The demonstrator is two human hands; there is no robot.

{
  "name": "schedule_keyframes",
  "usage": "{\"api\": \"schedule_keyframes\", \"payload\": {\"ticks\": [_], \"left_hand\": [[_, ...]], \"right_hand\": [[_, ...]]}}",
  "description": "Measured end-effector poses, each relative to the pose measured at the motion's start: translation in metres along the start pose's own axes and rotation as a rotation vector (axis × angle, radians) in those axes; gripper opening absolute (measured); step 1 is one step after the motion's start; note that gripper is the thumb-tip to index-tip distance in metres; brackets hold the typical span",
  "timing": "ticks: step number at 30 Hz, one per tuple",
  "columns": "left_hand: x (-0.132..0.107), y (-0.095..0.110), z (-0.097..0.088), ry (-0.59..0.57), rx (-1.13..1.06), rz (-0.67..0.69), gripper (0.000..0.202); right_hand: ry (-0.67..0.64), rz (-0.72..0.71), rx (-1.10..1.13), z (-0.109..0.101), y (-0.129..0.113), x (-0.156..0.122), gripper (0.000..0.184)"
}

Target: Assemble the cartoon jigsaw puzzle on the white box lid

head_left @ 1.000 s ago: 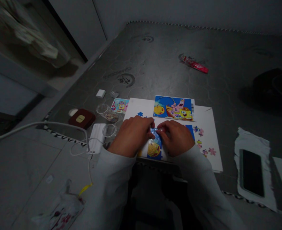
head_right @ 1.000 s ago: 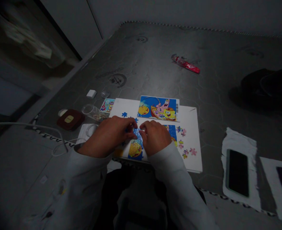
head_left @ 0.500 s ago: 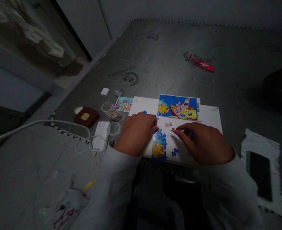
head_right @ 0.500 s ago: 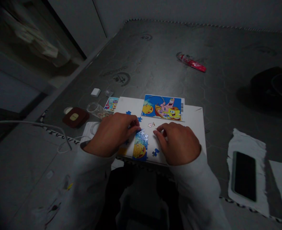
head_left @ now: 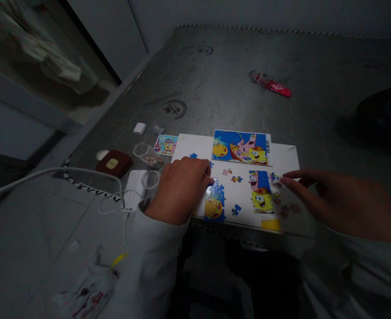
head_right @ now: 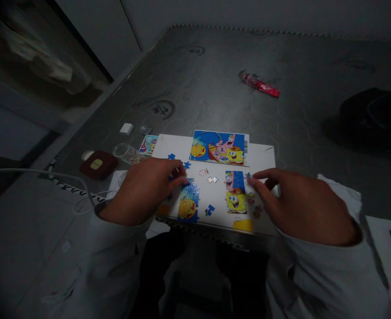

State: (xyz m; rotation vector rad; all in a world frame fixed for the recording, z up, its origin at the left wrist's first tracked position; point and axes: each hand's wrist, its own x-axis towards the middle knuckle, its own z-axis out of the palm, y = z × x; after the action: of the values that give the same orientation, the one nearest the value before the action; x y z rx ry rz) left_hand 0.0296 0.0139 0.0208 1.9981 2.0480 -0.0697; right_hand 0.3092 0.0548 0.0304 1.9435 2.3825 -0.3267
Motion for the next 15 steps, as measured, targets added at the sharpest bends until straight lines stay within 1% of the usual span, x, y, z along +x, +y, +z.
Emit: {"api": "schedule_keyframes", "payload": {"ticks": [4, 6, 9, 12, 15], "left_hand": [[-0.004, 0.001, -0.001, -0.05, 0.008, -0.025, 0.022], [-0.004, 0.002, 0.001, -0.079, 0.002, -0.037, 0.023], [-0.003, 0.003, 0.002, -0.107, 0.003, -0.04, 0.021], [-0.002, 0.006, 0.002, -0.114, 0.002, -0.027, 0.017], [-0.002, 0.007, 0.001, -0.119, 0.0, -0.028, 0.014]], "right_hand": [[-0.119, 0.051, 0.011, -0.005, 0.016, 0.003, 0.041], [-0.131, 0.076, 0.008, -0.005, 0.02, 0.005, 0.042], [-0.163, 0.121, -0.011, -0.002, 0.021, 0.008, 0.033], [-0.272, 0.159, 0.03, 0.002, 0.025, 0.012, 0.022], [-0.336, 0.166, 0.073, 0.008, 0.034, 0.016, 0.021]]}}
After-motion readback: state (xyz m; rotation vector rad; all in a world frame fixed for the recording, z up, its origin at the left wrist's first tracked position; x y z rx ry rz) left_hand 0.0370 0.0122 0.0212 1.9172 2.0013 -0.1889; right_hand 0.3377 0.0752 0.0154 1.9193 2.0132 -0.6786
